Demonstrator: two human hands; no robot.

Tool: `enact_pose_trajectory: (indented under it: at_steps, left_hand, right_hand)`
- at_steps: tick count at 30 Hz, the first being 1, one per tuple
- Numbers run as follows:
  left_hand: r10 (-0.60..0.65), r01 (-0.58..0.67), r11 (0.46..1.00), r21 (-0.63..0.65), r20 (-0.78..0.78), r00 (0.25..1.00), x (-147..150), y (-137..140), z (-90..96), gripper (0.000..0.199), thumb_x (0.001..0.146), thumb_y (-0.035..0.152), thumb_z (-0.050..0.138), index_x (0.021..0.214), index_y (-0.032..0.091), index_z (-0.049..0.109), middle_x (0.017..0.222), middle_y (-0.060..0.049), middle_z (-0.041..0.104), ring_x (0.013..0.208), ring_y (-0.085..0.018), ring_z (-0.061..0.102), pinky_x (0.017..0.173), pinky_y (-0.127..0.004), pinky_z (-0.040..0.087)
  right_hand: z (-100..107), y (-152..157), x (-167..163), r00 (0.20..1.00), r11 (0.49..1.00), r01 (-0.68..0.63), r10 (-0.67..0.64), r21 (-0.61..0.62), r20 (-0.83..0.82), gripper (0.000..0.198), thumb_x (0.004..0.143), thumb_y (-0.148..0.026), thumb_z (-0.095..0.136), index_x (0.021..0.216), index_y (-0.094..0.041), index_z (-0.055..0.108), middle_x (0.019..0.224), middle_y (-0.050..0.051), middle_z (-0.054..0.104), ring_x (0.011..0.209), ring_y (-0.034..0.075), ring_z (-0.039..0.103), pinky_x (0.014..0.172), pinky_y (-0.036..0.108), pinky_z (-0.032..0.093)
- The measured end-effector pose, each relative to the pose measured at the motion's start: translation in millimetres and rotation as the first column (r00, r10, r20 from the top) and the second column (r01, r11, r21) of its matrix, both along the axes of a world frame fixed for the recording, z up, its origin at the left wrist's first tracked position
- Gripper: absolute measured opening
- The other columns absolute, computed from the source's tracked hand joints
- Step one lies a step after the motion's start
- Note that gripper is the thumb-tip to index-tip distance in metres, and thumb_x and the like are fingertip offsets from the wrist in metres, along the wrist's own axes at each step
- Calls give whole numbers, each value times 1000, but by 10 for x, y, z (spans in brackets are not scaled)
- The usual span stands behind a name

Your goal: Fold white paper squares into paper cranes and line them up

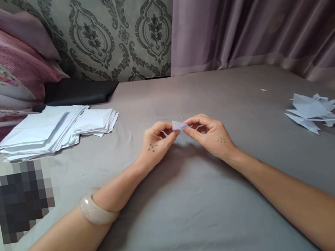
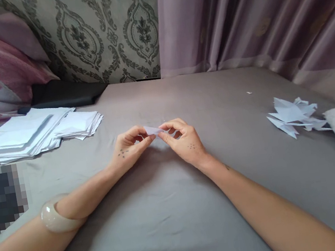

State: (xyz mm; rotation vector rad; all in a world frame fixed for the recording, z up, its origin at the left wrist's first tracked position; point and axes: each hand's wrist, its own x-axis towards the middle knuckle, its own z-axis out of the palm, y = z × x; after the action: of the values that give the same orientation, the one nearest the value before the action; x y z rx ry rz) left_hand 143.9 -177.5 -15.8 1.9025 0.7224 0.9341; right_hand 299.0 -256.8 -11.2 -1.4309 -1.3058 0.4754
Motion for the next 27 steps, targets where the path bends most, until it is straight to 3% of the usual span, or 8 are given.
enact_pose_trajectory:
  at_steps: [4, 8, 10, 12, 14, 17, 22, 27]
  left_hand:
    - [54, -25, 946, 324, -81, 995, -28, 9, -22, 11, 85, 27, 58, 83, 19, 64, 81, -3, 61, 77, -14, 55, 70, -26, 45]
    - [121, 73, 774, 629, -261, 958, -64, 11, -13, 19, 92, 21, 43, 89, 19, 62, 93, -7, 64, 88, -18, 54, 82, -31, 44]
    - [148, 184, 694, 696, -388, 910, -72, 10, -4, 25, 93, 18, 37, 89, 18, 62, 94, -9, 64, 87, -19, 53, 82, -33, 43]
    - [151, 299, 662, 688, -513, 845, -76, 14, -8, 28, 92, 15, 35, 87, 16, 62, 90, -10, 63, 83, -20, 53, 78, -33, 43]
    - [113, 368, 679, 635, -586, 802, -85, 28, -29, 28, 91, 14, 34, 88, 16, 62, 88, -10, 63, 82, -20, 53, 76, -32, 43]
    - [11, 364, 760, 538, -572, 820, -112, 63, -71, 23, 90, 16, 40, 93, 16, 63, 92, -9, 63, 85, -20, 55, 77, -31, 45]
    - [-99, 320, 878, 357, -519, 849, -148, 113, -44, 18, 83, 17, 50, 90, 18, 66, 92, -7, 64, 83, -18, 58, 76, -28, 46]
    - [-154, 282, 939, 199, -488, 859, -143, 135, 37, 18, 85, 24, 51, 84, 18, 68, 90, -5, 65, 76, -15, 59, 71, -27, 45]
  right_hand:
    - [-27, -22, 13, 976, 993, 6, -32, 120, 214, 7, 84, -28, 62, 84, -23, 68, 85, 2, 62, 78, 14, 58, 69, 28, 46]
    - [-46, -72, 11, 861, 989, 16, -88, 146, 500, 16, 90, -23, 52, 86, -24, 67, 87, 4, 62, 85, 17, 56, 79, 31, 45]
    - [-56, -94, 12, 766, 995, 7, -67, 96, 639, 21, 93, -21, 46, 88, -23, 67, 90, 6, 63, 86, 18, 55, 81, 32, 42]
    - [-73, -111, 15, 688, 1000, -9, 2, 6, 726, 24, 94, -20, 44, 87, -22, 67, 90, 7, 63, 85, 18, 54, 79, 32, 41]
    - [-93, -123, 22, 675, 995, -18, 83, -95, 733, 22, 93, -21, 45, 88, -21, 66, 90, 6, 63, 83, 18, 55, 74, 30, 40]
    - [-106, -135, 41, 734, 979, -26, 156, -202, 661, 17, 92, -22, 49, 91, -23, 67, 92, 4, 64, 81, 15, 56, 68, 27, 39]
    - [-63, -143, 70, 759, 964, -34, 197, -264, 621, 16, 89, -23, 54, 90, -24, 69, 92, 2, 65, 81, 15, 58, 65, 27, 39]
    - [-49, -107, 90, 848, 949, -28, 188, -313, 495, 14, 87, -26, 56, 83, -25, 70, 90, 1, 66, 77, 15, 58, 69, 28, 41]
